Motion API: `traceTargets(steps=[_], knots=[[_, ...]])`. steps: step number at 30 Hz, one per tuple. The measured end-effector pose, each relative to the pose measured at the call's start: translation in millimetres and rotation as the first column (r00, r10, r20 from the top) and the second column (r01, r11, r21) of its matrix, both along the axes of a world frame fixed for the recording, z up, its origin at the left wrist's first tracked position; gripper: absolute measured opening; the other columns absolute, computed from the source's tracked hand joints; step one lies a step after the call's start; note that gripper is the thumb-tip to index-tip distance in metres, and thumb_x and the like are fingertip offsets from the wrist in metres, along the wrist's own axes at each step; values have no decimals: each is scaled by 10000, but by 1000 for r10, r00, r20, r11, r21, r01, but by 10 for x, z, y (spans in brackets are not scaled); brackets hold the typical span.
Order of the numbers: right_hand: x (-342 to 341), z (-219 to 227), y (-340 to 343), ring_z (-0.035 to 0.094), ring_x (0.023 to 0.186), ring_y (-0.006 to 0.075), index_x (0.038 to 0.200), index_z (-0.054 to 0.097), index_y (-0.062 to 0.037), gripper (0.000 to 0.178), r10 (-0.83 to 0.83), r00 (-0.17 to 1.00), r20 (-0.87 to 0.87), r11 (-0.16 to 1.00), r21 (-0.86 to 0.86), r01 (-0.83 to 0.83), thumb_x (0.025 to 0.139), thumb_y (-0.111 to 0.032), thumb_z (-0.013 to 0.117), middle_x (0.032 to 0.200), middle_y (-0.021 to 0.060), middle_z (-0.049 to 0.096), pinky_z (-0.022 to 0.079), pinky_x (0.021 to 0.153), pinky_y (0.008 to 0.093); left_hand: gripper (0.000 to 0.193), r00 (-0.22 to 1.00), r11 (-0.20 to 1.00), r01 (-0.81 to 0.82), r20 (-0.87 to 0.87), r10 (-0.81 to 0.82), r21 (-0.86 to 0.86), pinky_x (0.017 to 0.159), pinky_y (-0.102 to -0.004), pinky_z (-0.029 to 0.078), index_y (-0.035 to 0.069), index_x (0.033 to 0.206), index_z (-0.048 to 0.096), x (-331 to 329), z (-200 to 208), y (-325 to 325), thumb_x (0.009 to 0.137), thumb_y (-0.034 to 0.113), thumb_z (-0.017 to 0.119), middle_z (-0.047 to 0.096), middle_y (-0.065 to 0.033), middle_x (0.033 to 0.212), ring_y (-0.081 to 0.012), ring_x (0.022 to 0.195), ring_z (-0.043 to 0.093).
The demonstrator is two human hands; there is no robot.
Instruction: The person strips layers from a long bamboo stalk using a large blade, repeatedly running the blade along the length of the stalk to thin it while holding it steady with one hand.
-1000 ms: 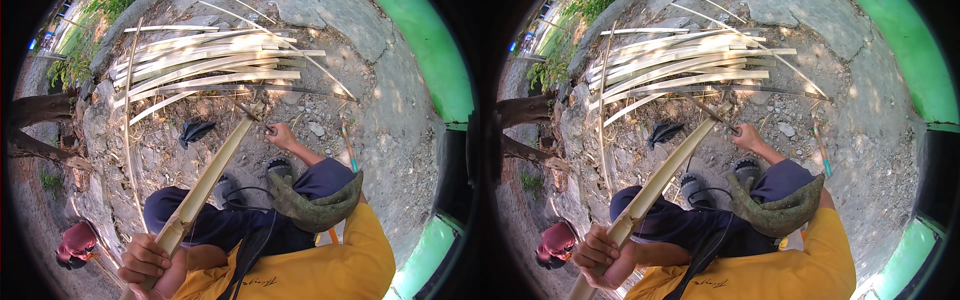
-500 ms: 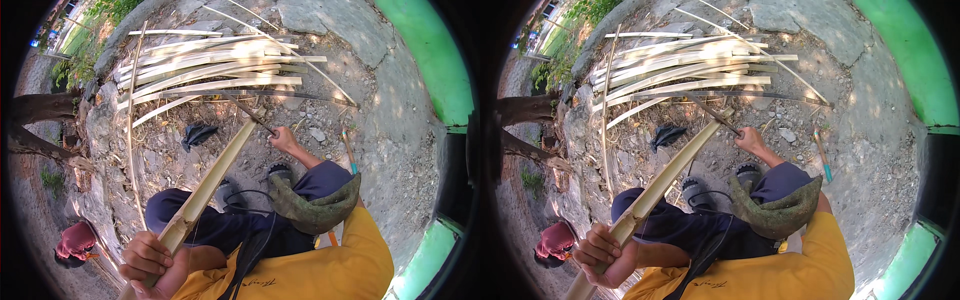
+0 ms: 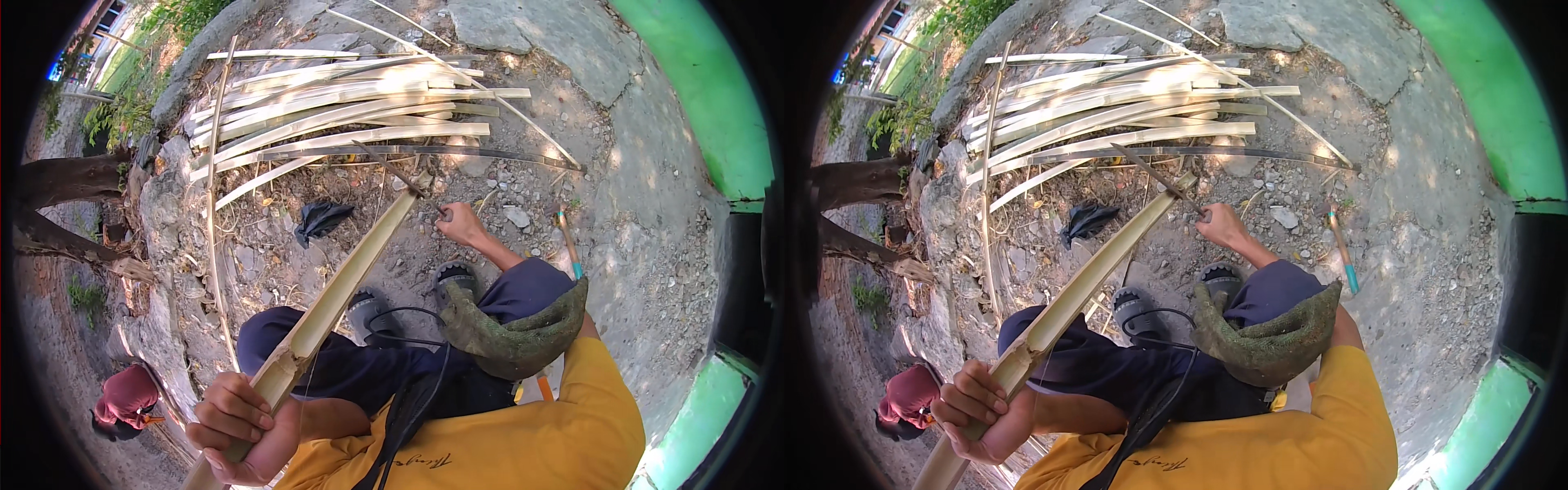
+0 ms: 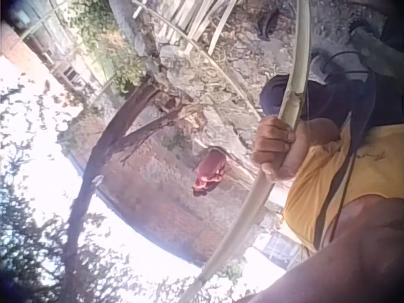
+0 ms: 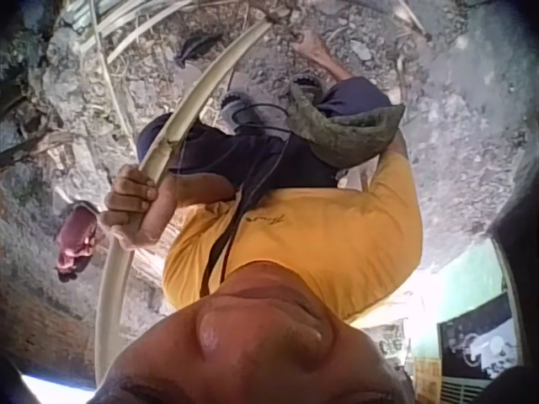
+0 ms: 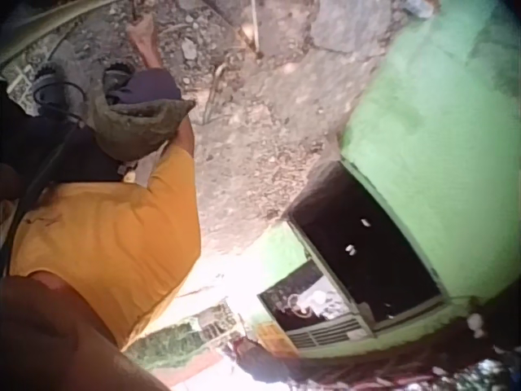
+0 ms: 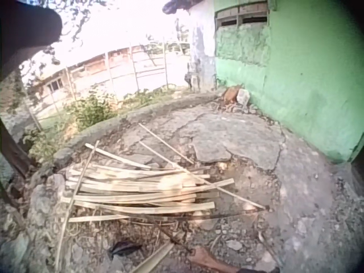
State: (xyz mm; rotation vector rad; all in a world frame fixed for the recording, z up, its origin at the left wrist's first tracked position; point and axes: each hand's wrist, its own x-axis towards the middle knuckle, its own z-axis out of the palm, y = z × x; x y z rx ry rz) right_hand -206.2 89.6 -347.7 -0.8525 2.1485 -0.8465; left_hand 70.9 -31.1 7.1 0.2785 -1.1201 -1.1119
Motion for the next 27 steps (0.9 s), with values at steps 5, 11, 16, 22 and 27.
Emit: traceTargets(steps=[5,11,16,22,27], knots=[[157,493,-15,676,654,382,1016,738,9,389,196,979,-50,970,-138,-201,722,-245,703,703,239,665,537,690,411,365,997,997,65,-30,-66,-49,403,-209,254,181,638,329,55,24,50,895,281,568,325,38,466,-59,344,292],[-4,-123,4,691,679,379,994,737,12,375,54,998,31,997,57,-56,732,-255,702,713,240,668,538,698,416,369,992,993,112,-46,-114,-50,413,-212,266,178,638,322,52,22,56,894,255,576,327,33,468,-63,346,295],[299,205,30,694,712,388,966,721,20,362,92,994,-54,977,-187,-100,723,-248,713,760,235,682,541,698,408,368,992,994,103,-64,-104,-22,413,-216,266,182,634,320,121,14,-10,893,249,573,320,29,462,-69,344,294],[179,19,50,639,643,390,913,701,-25,292,111,993,-27,968,-224,-114,718,-242,707,676,199,645,510,643,429,363,966,967,246,-70,-251,-63,412,-215,267,182,634,321,122,18,-23,890,249,569,316,35,461,-65,344,304],[117,-119,82,660,659,355,902,707,11,319,-55,998,-26,990,-130,51,724,-254,708,683,207,644,504,666,425,364,973,976,213,-84,-215,-32,404,-209,264,181,632,325,91,-39,-74,893,247,569,323,39,457,-60,340,300]])
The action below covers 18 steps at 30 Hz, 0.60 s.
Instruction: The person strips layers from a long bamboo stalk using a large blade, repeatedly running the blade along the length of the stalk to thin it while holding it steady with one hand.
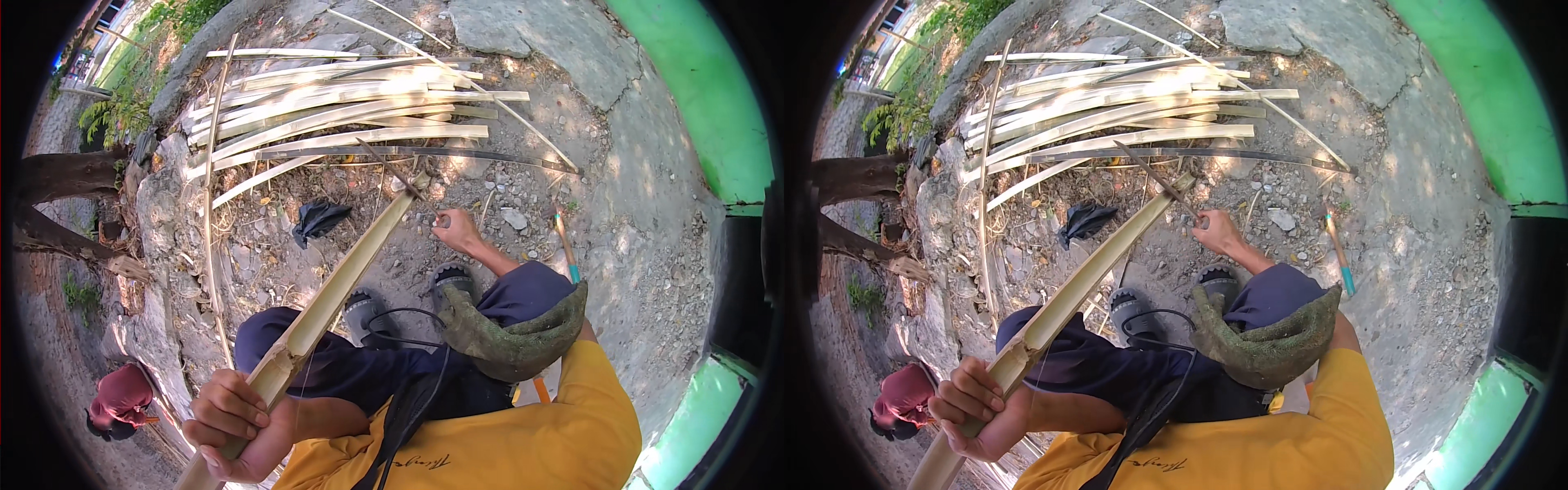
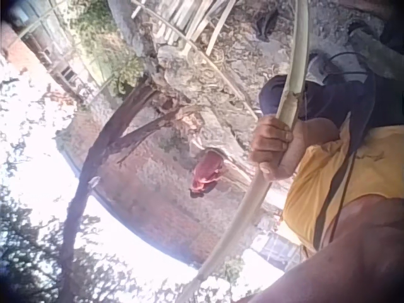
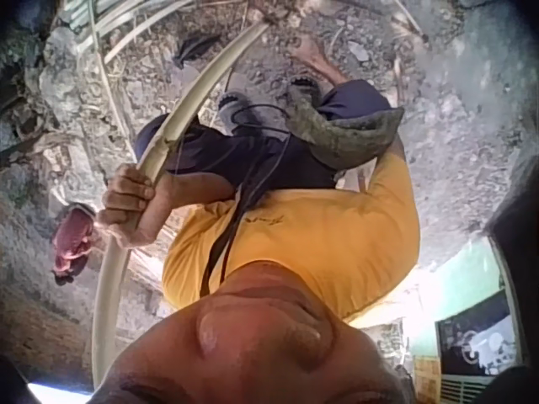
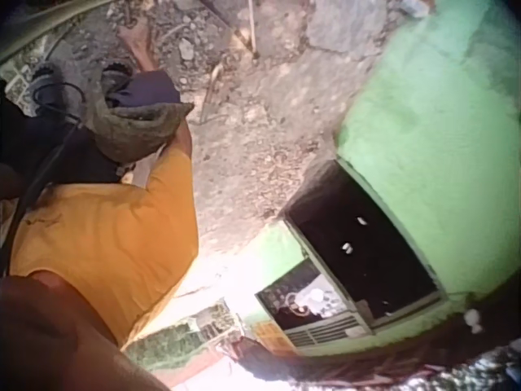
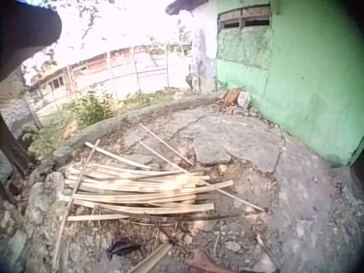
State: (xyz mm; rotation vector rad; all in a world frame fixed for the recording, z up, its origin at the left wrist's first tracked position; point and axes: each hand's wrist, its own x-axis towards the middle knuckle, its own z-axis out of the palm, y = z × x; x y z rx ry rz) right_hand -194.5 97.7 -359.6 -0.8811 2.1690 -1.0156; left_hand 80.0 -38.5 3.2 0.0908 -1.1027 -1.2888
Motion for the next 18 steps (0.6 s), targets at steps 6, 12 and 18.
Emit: traceTargets(steps=[6,12,18], knots=[[147,617,-131,608,615,380,836,666,-7,269,354,935,7,929,-124,-350,698,-232,716,651,199,614,489,635,407,373,999,997,-33,27,35,-72,397,-204,260,178,633,317,56,71,73,899,248,569,327,40,451,-56,336,295],[-37,-138,-19,632,634,361,965,742,-35,315,26,999,-30,994,106,-22,744,-257,703,693,192,663,506,657,421,375,995,996,-91,40,91,-16,391,-206,255,179,629,318,0,21,17,896,256,570,336,39,447,-52,333,303],[121,662,-65,629,623,357,940,720,-42,285,331,942,-57,938,-86,-335,722,-224,709,670,180,638,502,628,424,364,999,999,-36,22,37,-40,394,-204,258,178,638,324,55,44,50,896,245,570,331,40,446,-53,337,308]])
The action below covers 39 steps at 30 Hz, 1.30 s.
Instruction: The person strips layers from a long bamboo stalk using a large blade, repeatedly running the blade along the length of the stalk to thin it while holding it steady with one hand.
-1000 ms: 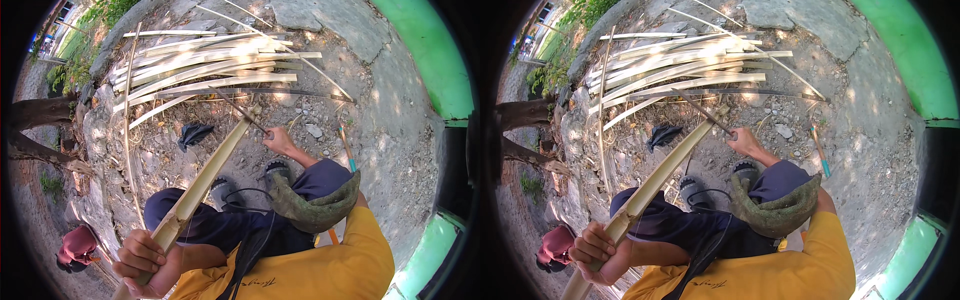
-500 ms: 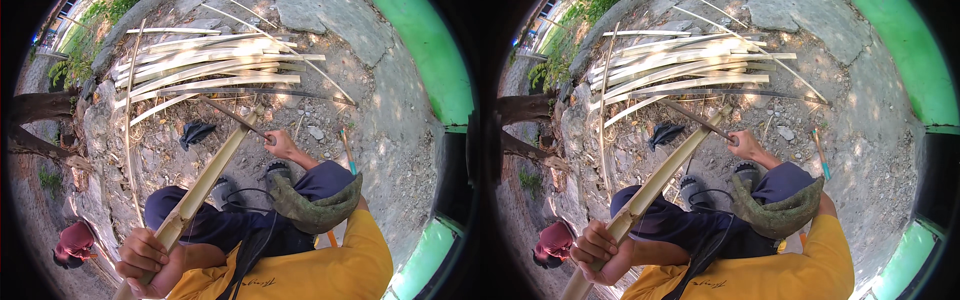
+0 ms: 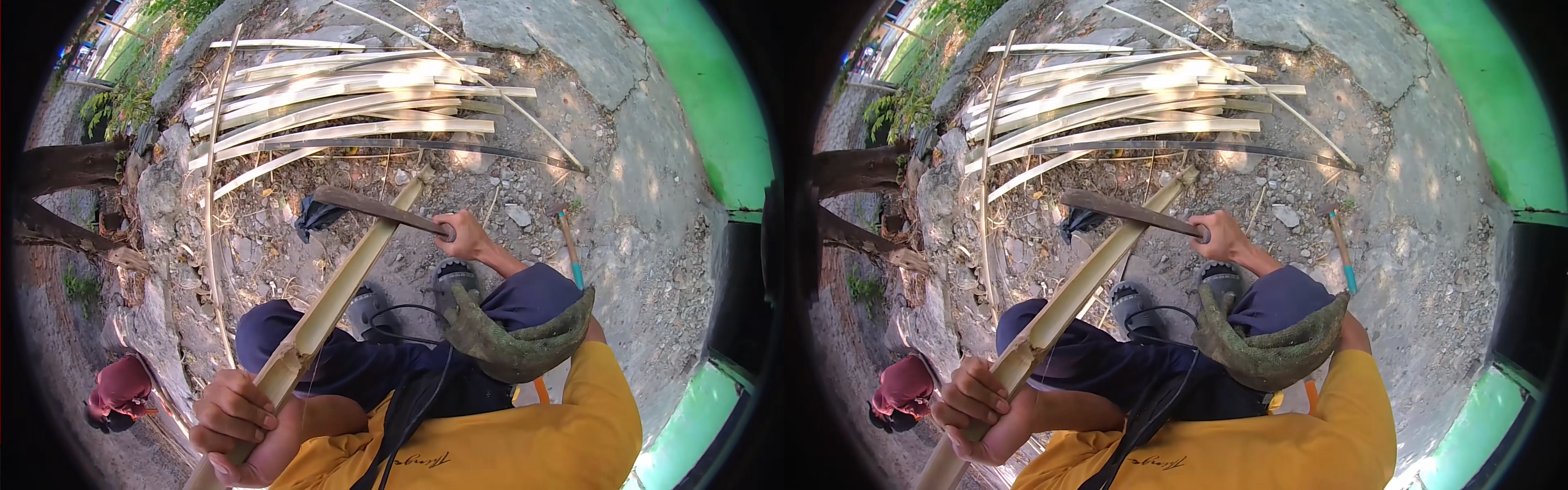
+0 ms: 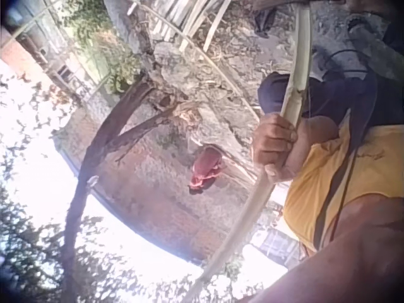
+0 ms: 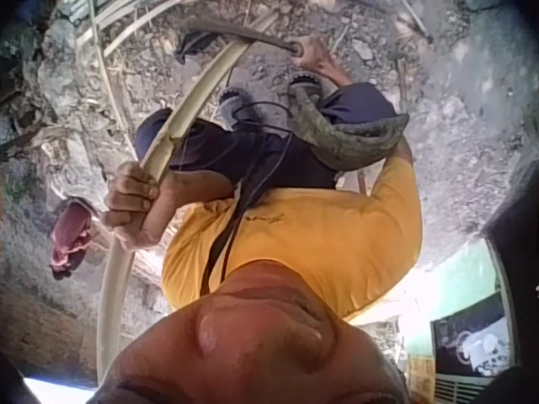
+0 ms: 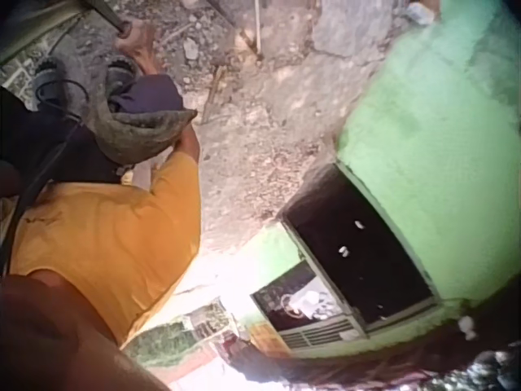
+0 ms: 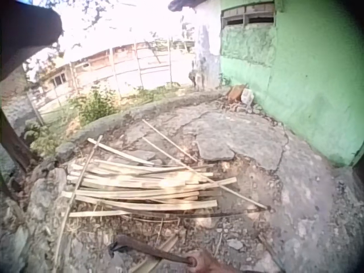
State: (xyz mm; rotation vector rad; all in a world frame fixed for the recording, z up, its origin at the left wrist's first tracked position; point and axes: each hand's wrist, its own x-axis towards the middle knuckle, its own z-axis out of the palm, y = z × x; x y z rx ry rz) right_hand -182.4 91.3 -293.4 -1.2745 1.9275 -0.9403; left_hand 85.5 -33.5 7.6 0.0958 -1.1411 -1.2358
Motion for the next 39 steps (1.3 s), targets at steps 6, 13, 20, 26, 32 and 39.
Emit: traceTargets(steps=[6,13,20,26,32,39], knots=[[-225,-896,137,570,557,304,764,630,20,229,-360,933,-1,931,64,359,725,-197,692,604,184,572,454,581,428,362,999,999,-29,16,29,17,401,-208,262,180,642,323,-104,-68,-8,907,251,561,326,38,451,-60,341,308],[64,36,-47,606,605,383,857,688,-22,245,-37,999,35,998,-46,39,698,-206,718,660,168,642,482,600,427,362,1000,1000,-21,15,22,-12,408,-214,259,182,643,327,-4,18,62,908,260,562,320,37,458,-63,347,299],[-232,-761,70,619,604,372,860,696,-15,244,-334,943,11,932,154,328,719,-214,710,663,171,643,484,607,434,352,999,997,-41,20,40,68,406,-217,263,182,641,329,-115,-80,-44,904,258,551,308,38,457,-63,342,281],[53,-40,-132,659,645,371,914,718,-6,278,-61,998,-25,997,-46,60,724,-208,700,679,216,641,506,626,437,366,997,997,-72,16,72,29,383,-209,269,178,634,325,12,7,-3,896,274,561,319,37,448,-56,329,302],[-321,-857,-55,681,690,383,974,725,17,359,-296,955,-4,947,133,294,715,-231,704,725,222,677,534,666,438,368,996,994,-89,32,87,59,385,-205,273,177,620,321,-127,-38,-35,885,261,562,331,38,448,-54,331,309],[-23,32,-170,641,676,414,942,724,-24,309,-12,1000,5,1000,-5,12,712,-231,720,714,199,659,513,647,427,357,999,999,-33,19,32,23,412,-215,260,181,632,320,-69,-16,53,890,260,553,304,42,463,-58,354,296]])
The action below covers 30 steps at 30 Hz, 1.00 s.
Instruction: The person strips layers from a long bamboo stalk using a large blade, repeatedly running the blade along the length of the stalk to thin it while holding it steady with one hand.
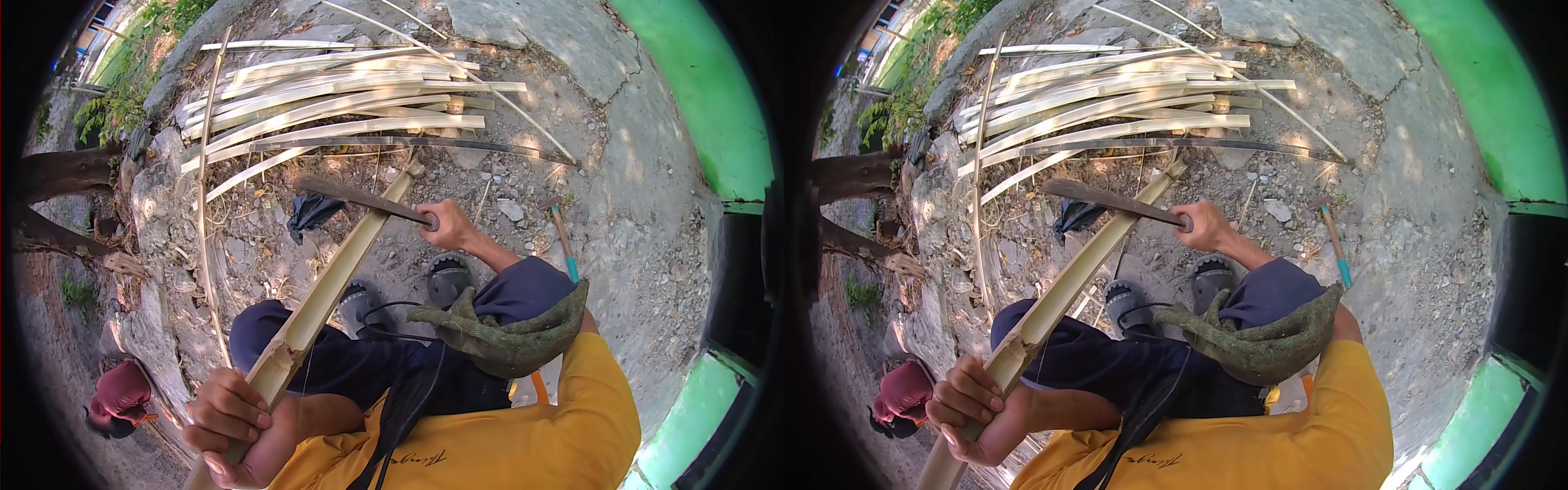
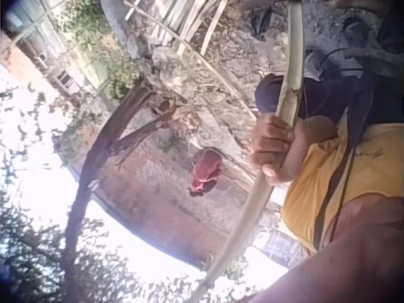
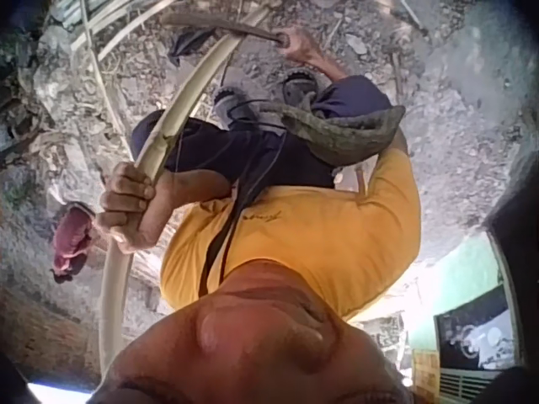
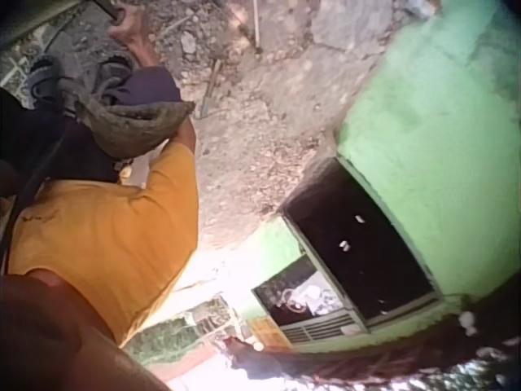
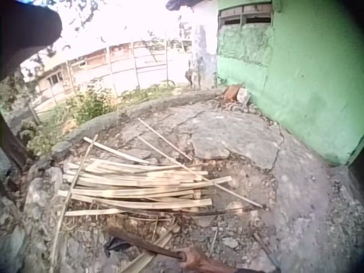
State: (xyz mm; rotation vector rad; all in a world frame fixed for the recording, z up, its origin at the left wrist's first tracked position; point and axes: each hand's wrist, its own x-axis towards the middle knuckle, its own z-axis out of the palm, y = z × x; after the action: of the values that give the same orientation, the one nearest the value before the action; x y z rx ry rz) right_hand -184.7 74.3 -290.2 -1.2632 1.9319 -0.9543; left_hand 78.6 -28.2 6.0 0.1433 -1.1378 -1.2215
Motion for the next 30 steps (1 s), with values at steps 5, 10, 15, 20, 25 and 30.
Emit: traceTargets(steps=[5,10,15,20,25,30], knots=[[-369,-854,99,685,755,398,966,740,-35,341,-241,970,23,950,211,231,712,-260,715,779,221,685,521,686,451,363,999,1000,-21,29,22,-12,409,-213,260,177,633,323,-30,12,-28,896,264,558,315,40,458,-56,352,304],[-167,-631,82,690,746,396,984,743,-20,351,-239,971,5,952,199,233,723,-251,709,774,222,689,537,705,438,358,997,997,74,-36,-74,-13,402,-209,264,177,636,325,17,7,-53,893,265,558,309,38,457,-57,336,282],[31,-50,33,662,644,372,920,713,-36,277,-46,997,64,998,38,43,714,-221,724,677,183,653,504,613,426,361,990,990,-140,28,140,15,402,-210,256,176,639,319,3,19,-118,892,254,564,306,36,462,-59,346,296],[-16,-346,94,637,615,375,900,700,-33,258,-75,996,43,997,14,75,721,-218,713,652,168,636,483,586,419,368,993,992,-116,12,116,38,410,-217,248,175,644,307,42,-26,-164,891,258,567,298,37,476,-63,360,293],[-27,-564,241,690,673,320,977,724,5,350,-270,962,26,948,180,262,735,-249,719,722,177,690,530,656,390,411,990,988,-139,19,138,71,404,-219,287,171,625,297,196,-79,-289,922,301,550,304,27,476,-67,347,308],[23,-847,576,685,681,291,1001,724,21,376,-393,918,60,902,221,372,748,-256,724,732,194,690,528,690,385,281,988,985,-120,108,106,128,485,-233,296,140,795,337,448,-165,-512,901,260,568,335,8,588,-82,448,340]])
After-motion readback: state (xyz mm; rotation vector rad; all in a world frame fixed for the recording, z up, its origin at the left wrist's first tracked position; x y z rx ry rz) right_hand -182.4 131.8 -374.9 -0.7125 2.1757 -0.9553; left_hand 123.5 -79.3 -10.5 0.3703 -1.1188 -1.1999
